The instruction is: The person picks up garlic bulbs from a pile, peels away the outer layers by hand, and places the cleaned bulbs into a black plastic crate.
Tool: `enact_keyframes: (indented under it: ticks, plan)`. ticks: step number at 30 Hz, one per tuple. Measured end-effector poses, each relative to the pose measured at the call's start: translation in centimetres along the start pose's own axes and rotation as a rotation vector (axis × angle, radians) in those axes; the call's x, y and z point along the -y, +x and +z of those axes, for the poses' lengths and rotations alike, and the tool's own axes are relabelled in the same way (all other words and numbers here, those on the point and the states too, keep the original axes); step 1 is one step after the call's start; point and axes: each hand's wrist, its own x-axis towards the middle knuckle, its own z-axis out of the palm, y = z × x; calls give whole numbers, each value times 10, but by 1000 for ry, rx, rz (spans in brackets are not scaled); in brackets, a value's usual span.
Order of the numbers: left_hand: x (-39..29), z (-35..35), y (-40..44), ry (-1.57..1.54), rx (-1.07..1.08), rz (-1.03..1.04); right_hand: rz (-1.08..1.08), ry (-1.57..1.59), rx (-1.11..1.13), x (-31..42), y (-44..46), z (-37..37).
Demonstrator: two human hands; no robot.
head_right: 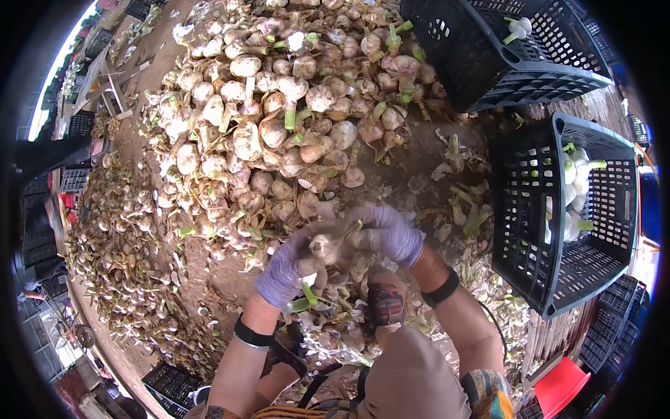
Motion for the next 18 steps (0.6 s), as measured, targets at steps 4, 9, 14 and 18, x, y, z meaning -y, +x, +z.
enact_keyframes:
  ticks: [4, 9, 14, 18]
  plan:
    - [-3, 20, -2, 293, -180, 75, 23, 188, -133, -11, 7, 19]
    - [5, 25, 1, 995, -271, 367, 39, 255, -301, -57, 10, 25]
    - [16, 16, -3, 1257, -221, 502, 129, 160, -325, -10, 6, 42]
    - [23, 14, -1, 1362, -306, 692, 131, 112, -378, -17, 8, 42]
